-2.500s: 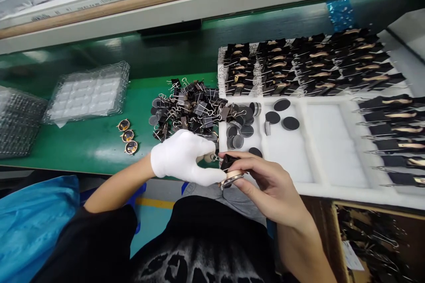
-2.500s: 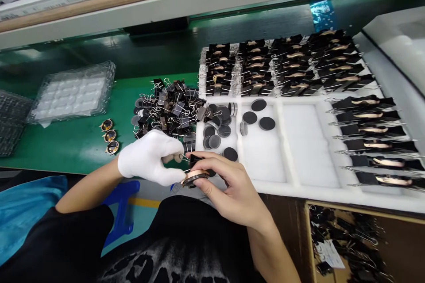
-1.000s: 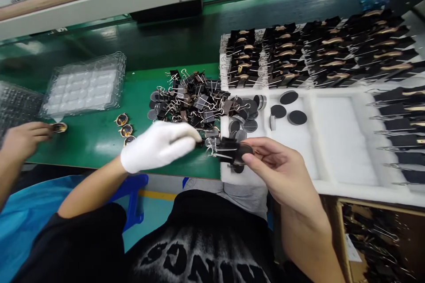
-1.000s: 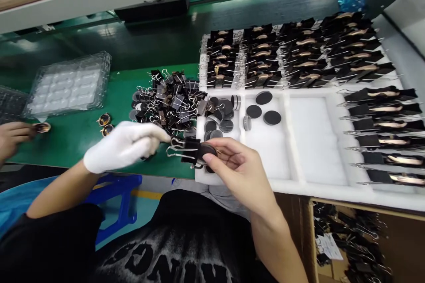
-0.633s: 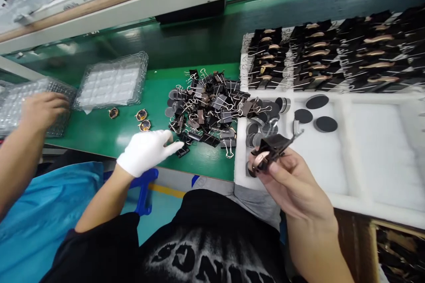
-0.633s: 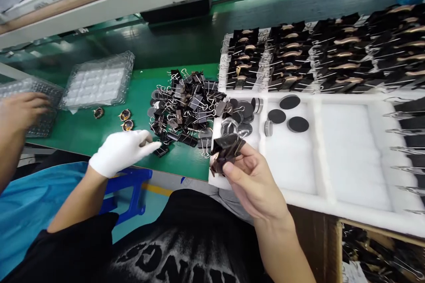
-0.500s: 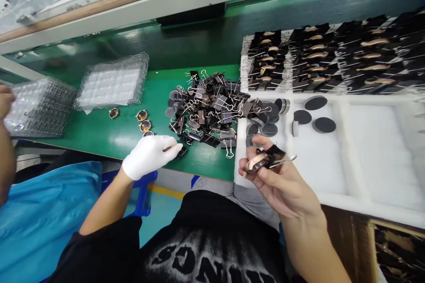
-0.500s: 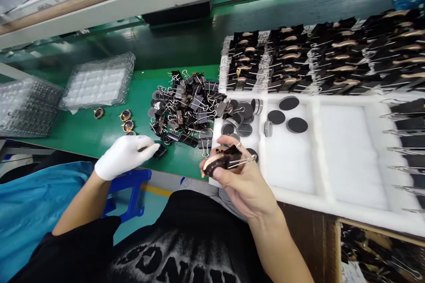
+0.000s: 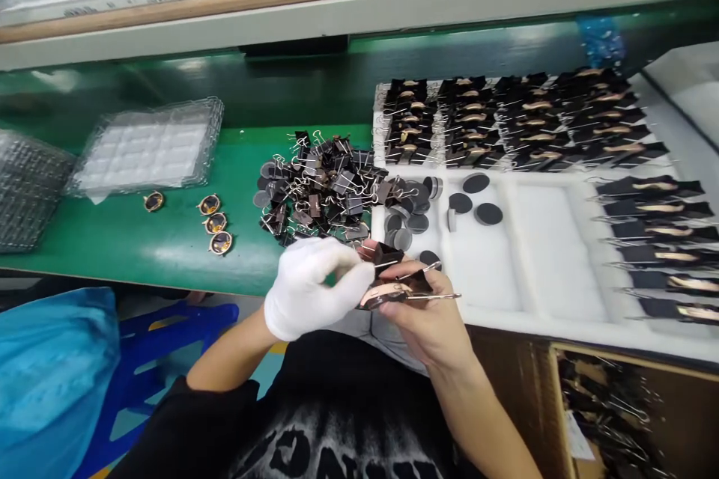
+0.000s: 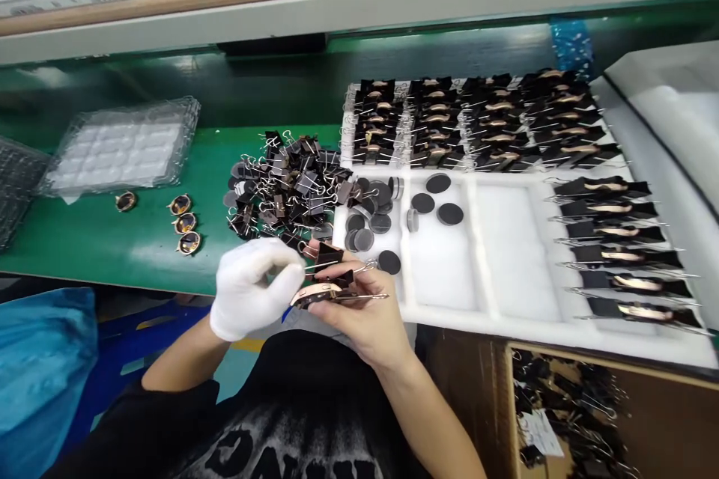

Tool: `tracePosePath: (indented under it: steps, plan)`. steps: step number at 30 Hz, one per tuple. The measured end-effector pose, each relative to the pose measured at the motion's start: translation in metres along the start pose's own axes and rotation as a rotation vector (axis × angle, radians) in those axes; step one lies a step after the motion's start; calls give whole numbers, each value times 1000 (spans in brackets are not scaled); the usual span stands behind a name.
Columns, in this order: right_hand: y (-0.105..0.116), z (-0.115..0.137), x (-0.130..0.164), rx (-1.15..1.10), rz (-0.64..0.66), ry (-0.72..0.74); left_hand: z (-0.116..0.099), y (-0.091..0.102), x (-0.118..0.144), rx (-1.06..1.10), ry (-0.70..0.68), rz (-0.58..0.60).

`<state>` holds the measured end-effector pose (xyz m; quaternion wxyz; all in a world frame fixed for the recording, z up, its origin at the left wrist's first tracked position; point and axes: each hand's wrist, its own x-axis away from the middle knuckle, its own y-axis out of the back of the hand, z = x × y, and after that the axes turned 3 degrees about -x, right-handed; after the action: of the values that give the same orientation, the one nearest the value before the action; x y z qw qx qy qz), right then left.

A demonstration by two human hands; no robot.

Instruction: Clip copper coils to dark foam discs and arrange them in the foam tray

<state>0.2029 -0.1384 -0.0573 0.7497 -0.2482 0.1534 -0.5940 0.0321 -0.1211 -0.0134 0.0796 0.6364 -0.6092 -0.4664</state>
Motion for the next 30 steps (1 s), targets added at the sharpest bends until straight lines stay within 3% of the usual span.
tracePosePath:
  steps: [2, 4, 7, 11, 15, 19, 22, 30]
  plan:
    - [5, 4, 2, 14, 22, 61, 3, 5, -5, -21, 27, 58]
    - [10, 7, 2, 43, 34, 100, 8, 11, -11, -24, 72, 214]
    - [13, 10, 2, 70, 52, 74, 14, 17, -20, -48, -22, 420]
    - [14, 12, 2, 95, 82, 15, 24, 17, -28, -88, -148, 516]
    - [14, 14, 1, 66, 97, 3, 29, 15, -28, 137, -63, 598]
    - [19, 18, -3, -92, -181, 35, 28, 18, -27, 139, 28, 601]
    - [22, 19, -7, -125, -386, 38, 26, 23, -29, 91, 23, 587]
    - [12, 10, -13, -35, -458, 94, 21, 25, -39, 28, 37, 704]
